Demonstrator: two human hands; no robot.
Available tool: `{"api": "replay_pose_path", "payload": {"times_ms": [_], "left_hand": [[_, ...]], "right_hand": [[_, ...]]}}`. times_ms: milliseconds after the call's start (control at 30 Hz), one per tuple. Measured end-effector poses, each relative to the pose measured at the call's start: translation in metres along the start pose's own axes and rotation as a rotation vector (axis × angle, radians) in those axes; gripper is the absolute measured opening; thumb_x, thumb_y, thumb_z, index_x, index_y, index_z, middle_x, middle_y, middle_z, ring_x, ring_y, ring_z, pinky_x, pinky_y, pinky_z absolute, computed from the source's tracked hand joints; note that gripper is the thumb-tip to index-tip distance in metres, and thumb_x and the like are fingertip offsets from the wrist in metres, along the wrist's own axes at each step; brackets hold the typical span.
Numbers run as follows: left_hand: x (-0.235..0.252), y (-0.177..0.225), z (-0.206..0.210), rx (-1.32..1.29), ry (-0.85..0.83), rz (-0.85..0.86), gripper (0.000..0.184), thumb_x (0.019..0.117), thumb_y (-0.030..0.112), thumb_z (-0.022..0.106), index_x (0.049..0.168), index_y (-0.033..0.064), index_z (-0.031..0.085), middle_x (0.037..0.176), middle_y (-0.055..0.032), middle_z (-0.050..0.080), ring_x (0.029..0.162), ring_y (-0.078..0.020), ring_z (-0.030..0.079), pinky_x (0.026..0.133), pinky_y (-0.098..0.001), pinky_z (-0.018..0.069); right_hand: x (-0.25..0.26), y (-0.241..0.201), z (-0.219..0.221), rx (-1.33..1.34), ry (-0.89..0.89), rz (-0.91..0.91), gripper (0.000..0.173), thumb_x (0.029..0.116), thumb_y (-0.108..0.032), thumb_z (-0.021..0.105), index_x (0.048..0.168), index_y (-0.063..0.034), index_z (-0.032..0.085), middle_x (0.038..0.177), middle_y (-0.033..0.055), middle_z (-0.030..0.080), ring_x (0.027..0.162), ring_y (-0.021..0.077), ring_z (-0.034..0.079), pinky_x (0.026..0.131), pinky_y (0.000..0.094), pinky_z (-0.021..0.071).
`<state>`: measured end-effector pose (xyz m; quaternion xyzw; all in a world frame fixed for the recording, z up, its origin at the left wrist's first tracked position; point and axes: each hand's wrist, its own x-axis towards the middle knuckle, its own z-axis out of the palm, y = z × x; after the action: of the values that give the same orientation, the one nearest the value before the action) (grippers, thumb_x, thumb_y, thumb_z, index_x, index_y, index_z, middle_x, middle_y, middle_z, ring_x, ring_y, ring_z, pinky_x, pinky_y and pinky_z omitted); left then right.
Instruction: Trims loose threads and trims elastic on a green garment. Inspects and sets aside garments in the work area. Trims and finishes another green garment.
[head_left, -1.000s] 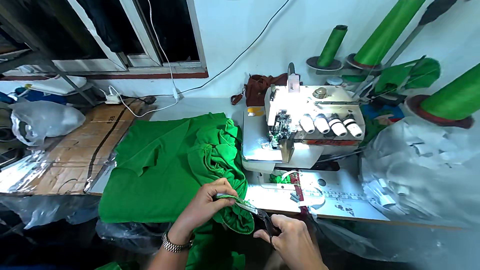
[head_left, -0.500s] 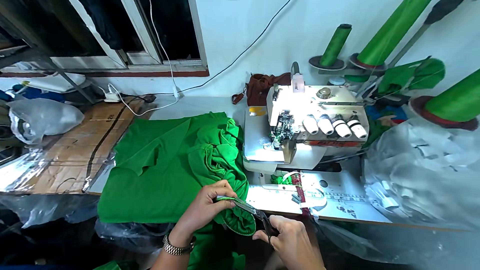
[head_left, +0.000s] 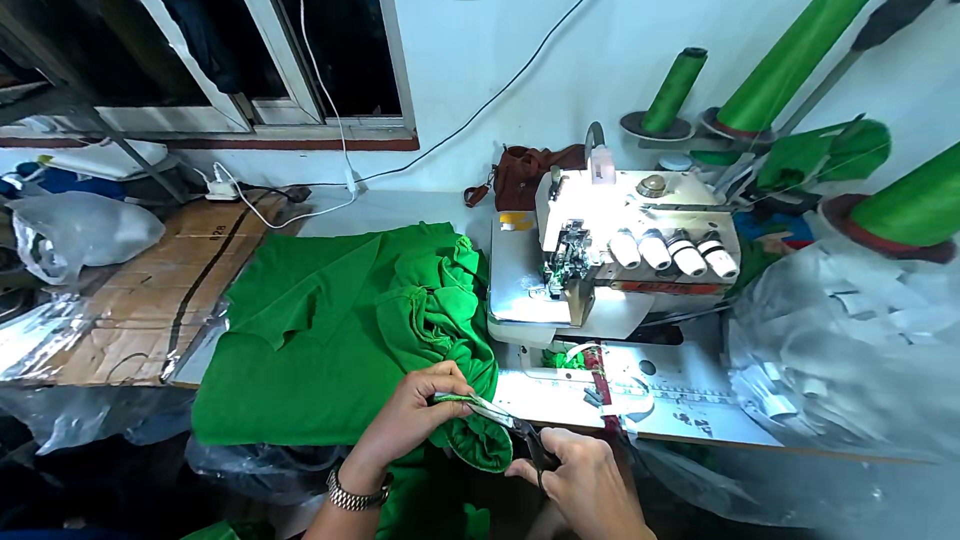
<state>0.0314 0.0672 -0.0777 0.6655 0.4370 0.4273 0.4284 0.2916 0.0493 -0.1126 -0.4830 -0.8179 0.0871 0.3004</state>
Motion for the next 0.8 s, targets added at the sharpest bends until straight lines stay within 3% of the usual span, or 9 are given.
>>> {"api": "replay_pose_path", "payload": {"times_ms": [333, 533, 800], "left_hand": [[-0.001, -0.001, 0.001, -0.008, 0.007, -0.037, 0.01, 0.0906, 0.018, 0.072, 0.091, 0.0124, 0.08, 0.091, 0.0036, 0.067, 0.088, -0.005, 0.063, 0.078, -0.0197, 0.0522], [-0.001, 0.0, 0.002, 0.015, -0.011, -0.049, 0.01, 0.0917, 0.018, 0.071, 0.092, 0.0118, 0.08, 0.091, 0.0047, 0.067, 0.087, -0.0027, 0.062, 0.078, -0.0182, 0.0518], [0.001, 0.0, -0.001, 0.007, -0.064, -0.031, 0.008, 0.0908, 0.015, 0.072, 0.091, 0.0098, 0.079, 0.091, 0.0036, 0.067, 0.087, -0.0027, 0.062, 0.077, -0.0181, 0.0516]], "right_hand": [[0.002, 0.0, 0.002, -0.033, 0.013, -0.044, 0.049, 0.0774, -0.051, 0.073, 0.06, -0.0079, 0.057, 0.051, 0.0037, 0.051, 0.044, 0.0156, 0.054, 0.041, 0.0313, 0.043], [0.001, 0.004, -0.002, 0.009, -0.101, -0.051, 0.053, 0.0804, -0.051, 0.073, 0.061, -0.0042, 0.059, 0.052, 0.0079, 0.054, 0.046, 0.0197, 0.058, 0.044, 0.0352, 0.0456], [0.005, 0.008, 0.003, -0.003, -0.009, -0.072, 0.055, 0.0786, -0.058, 0.07, 0.06, -0.0086, 0.055, 0.051, 0.0023, 0.049, 0.043, 0.0136, 0.05, 0.041, 0.0301, 0.0411]]}}
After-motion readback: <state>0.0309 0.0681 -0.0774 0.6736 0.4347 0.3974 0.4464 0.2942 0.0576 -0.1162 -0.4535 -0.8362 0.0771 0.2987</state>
